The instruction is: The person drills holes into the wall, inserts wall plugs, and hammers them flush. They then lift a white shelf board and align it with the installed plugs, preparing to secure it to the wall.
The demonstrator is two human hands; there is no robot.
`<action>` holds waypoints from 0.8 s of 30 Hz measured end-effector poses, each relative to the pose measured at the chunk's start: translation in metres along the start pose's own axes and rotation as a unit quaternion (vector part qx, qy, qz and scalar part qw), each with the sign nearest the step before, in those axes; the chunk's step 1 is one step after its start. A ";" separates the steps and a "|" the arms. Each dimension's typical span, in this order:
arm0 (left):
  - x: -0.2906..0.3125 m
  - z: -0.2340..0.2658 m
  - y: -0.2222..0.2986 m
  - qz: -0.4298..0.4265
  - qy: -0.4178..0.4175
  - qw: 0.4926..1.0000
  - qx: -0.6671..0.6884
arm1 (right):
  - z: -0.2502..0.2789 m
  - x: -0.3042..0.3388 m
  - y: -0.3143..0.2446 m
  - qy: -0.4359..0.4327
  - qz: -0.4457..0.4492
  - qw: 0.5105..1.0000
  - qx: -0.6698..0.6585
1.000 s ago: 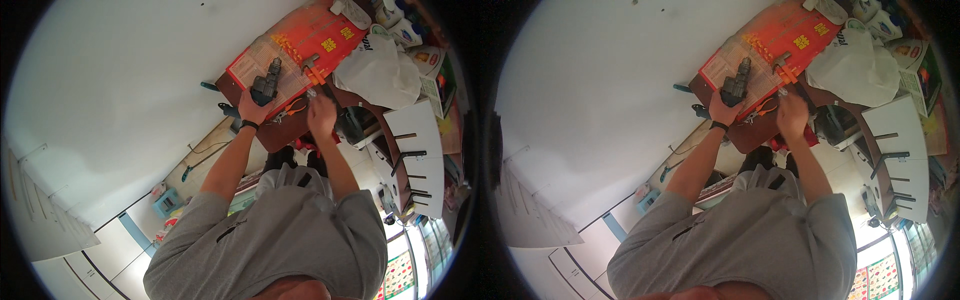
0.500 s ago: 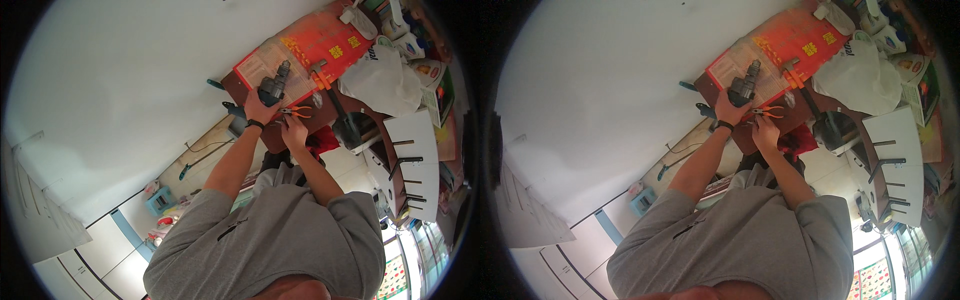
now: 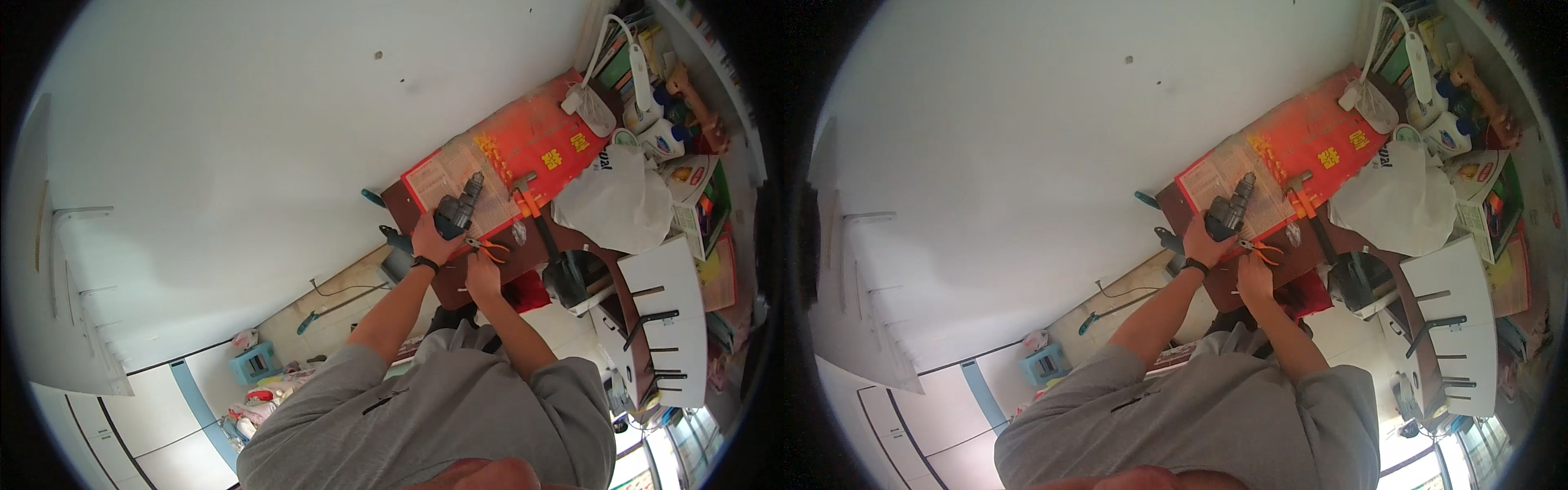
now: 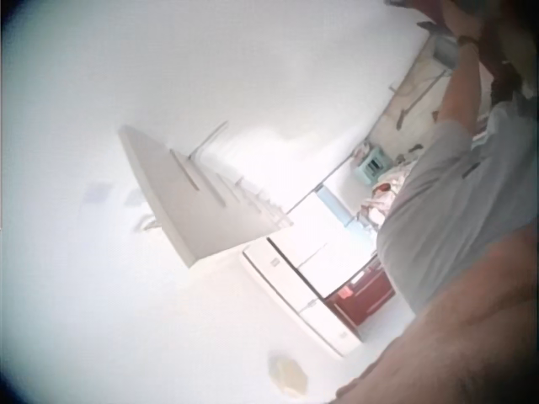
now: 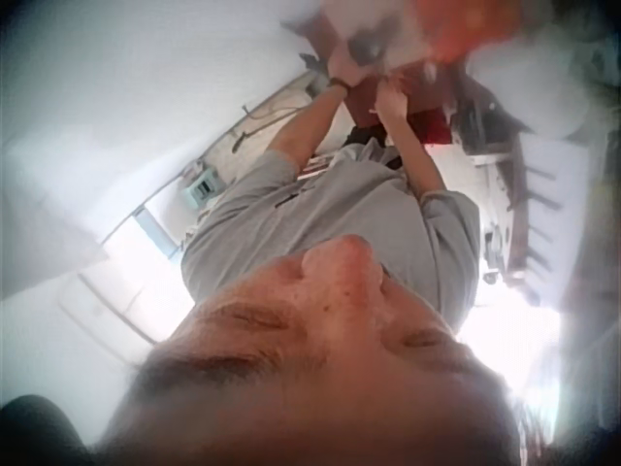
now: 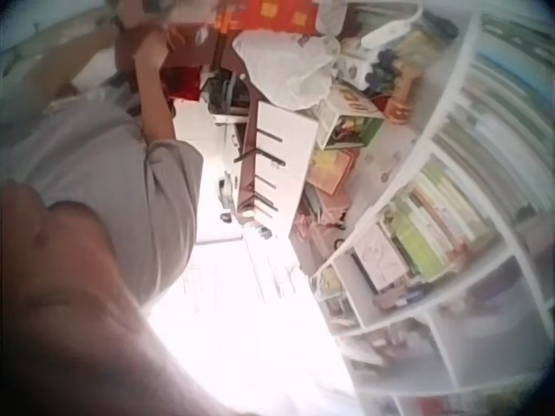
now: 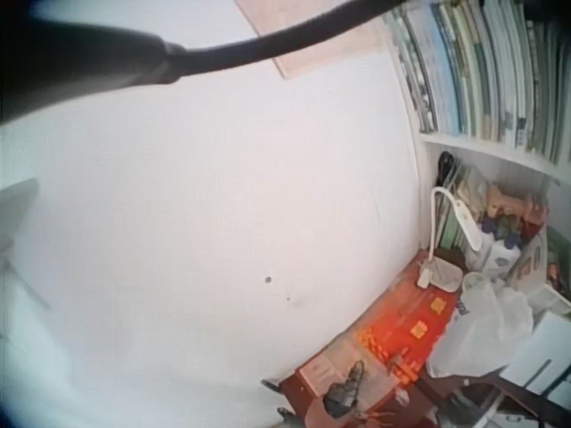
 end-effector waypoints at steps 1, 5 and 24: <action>0.001 0.000 -0.002 -0.005 0.004 1.000 0.003 | 0.001 0.001 0.000 0.016 0.008 1.000 -0.005; 0.003 0.000 0.000 -0.027 0.015 1.000 0.008 | -0.002 0.004 0.004 0.067 0.034 0.996 -0.039; 0.005 -0.005 -0.010 -0.036 0.012 0.999 0.001 | 0.001 0.014 0.023 0.083 -0.016 0.995 -0.056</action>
Point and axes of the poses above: each hand's wrist, its own x-axis away from the middle knuckle, its own z-axis out of the back of the hand, y = z × x, the point moved 9 cm from there along -x, towards the middle knuckle, and after that the axes turned 15 degrees about x, right-handed, at the moved point
